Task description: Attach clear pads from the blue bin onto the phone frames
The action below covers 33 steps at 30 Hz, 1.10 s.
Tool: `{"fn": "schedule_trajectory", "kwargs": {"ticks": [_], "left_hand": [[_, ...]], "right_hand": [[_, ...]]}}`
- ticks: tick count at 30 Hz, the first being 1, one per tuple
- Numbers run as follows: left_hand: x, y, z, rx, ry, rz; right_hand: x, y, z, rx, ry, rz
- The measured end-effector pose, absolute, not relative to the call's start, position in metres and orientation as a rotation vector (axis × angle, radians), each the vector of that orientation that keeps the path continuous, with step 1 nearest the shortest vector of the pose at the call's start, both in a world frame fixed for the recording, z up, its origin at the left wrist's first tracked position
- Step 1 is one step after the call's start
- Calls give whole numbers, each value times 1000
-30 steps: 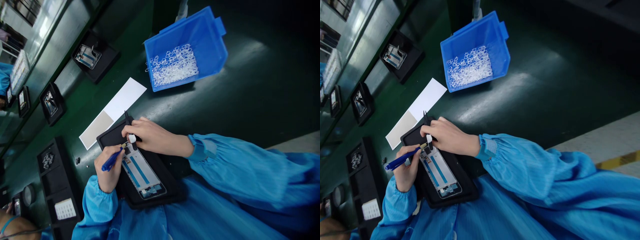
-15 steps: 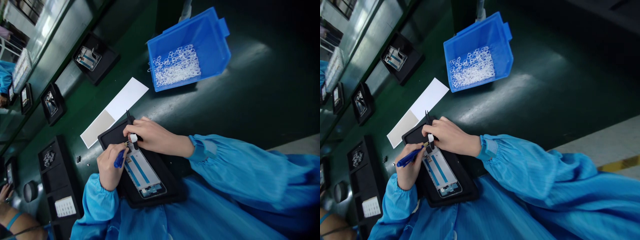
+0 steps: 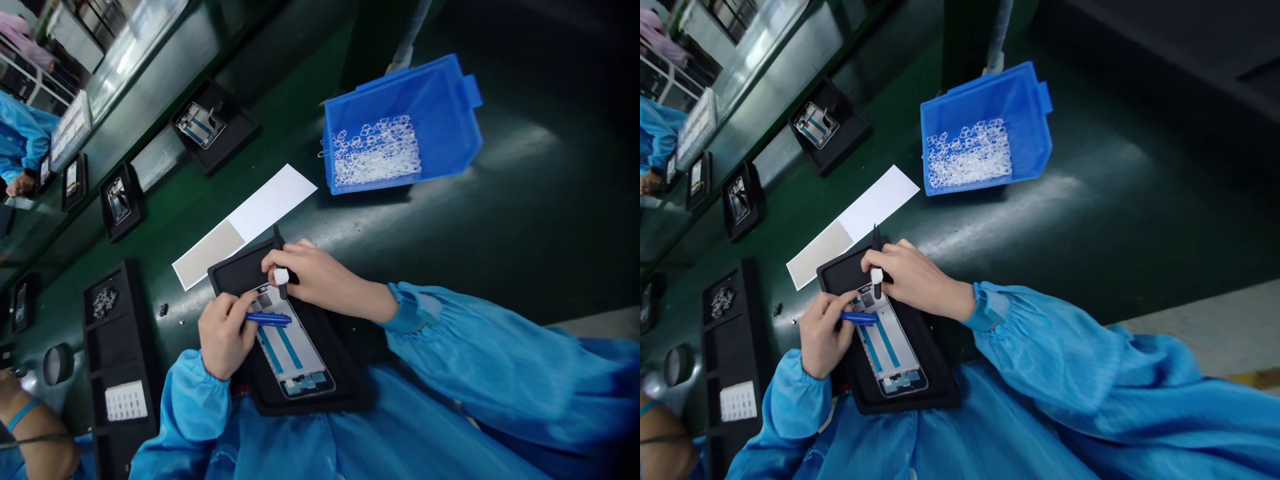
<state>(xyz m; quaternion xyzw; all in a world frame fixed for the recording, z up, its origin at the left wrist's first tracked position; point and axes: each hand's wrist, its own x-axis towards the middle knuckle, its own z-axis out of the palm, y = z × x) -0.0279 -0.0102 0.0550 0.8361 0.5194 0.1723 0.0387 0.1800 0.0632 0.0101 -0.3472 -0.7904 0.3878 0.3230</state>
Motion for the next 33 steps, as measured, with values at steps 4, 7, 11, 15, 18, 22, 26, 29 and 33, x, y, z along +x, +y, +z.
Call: {"fn": "schedule_trajectory", "kwargs": {"ticks": [4, 7, 11, 15, 18, 22, 26, 29, 33], "left_hand": [[-24, -15, 41, 2775, 1656, 193], [-21, -11, 43, 2823, 1649, 88], [-17, -8, 53, 2820, 1623, -110], [-22, -8, 55, 2687, 1658, -208], [-26, 7, 56, 2529, 1698, -117], [-21, 54, 62, 2342, 2005, -82], [-15, 93, 65, 2264, 2007, -326], [-15, 99, 62, 2269, 1948, -390], [-17, 94, 59, 2266, 1951, -361]], "right_hand": [[180, 63, 10, -913, -2068, 1026], [180, 63, 9, -904, -2078, 1024], [182, 61, 9, -820, -1921, 963], [187, 61, 14, -895, -1554, 1055], [191, 73, 18, -975, -1396, 1087], [181, 106, 20, -994, -1339, 1214], [155, 141, 19, -1047, -1242, 1376], [136, 161, 15, -1132, -1215, 1389], [121, 175, 9, -1229, -1205, 1381]]}}
